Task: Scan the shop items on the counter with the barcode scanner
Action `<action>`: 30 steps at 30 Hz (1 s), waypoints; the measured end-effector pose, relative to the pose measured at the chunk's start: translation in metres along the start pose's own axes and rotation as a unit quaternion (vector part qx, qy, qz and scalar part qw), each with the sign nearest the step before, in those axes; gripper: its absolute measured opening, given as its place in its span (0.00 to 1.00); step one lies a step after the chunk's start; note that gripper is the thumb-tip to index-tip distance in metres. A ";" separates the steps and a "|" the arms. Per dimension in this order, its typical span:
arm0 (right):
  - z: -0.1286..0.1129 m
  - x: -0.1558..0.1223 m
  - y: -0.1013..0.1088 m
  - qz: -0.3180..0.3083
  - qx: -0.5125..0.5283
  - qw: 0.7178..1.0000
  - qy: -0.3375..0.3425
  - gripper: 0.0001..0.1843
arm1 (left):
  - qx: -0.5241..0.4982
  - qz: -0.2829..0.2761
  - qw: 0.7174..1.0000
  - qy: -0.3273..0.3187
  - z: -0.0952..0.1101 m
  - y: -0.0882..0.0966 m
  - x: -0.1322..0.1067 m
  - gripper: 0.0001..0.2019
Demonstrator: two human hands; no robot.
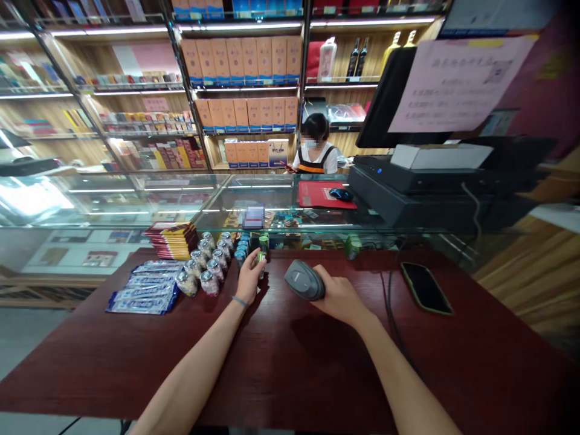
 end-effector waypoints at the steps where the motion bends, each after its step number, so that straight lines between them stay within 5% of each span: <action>1: 0.003 0.000 0.003 0.008 0.012 1.000 -0.008 0.21 | 0.031 0.004 0.999 -0.013 0.002 -0.001 0.000 0.28; 9: 0.027 -0.003 0.031 0.101 0.101 0.986 -0.087 0.17 | 0.173 0.083 0.978 -0.086 0.029 -0.009 -0.010 0.21; 17: 0.037 -0.006 0.048 0.140 0.101 0.980 -0.102 0.19 | 0.218 0.171 0.958 -0.077 0.023 -0.014 0.000 0.19; 30: 0.058 -0.014 0.065 0.196 0.091 0.969 -0.119 0.20 | 0.320 0.213 0.921 -0.064 0.024 -0.022 0.014 0.19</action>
Point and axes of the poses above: each hand's wrist, its own x-axis towards the middle knuckle, its own y-axis out of the back of the hand, z = x × y, the point moved 8 cm from there along x, towards the middle knuckle, and after that the axes turned 12 degrees about x, right-handed, at the moved point
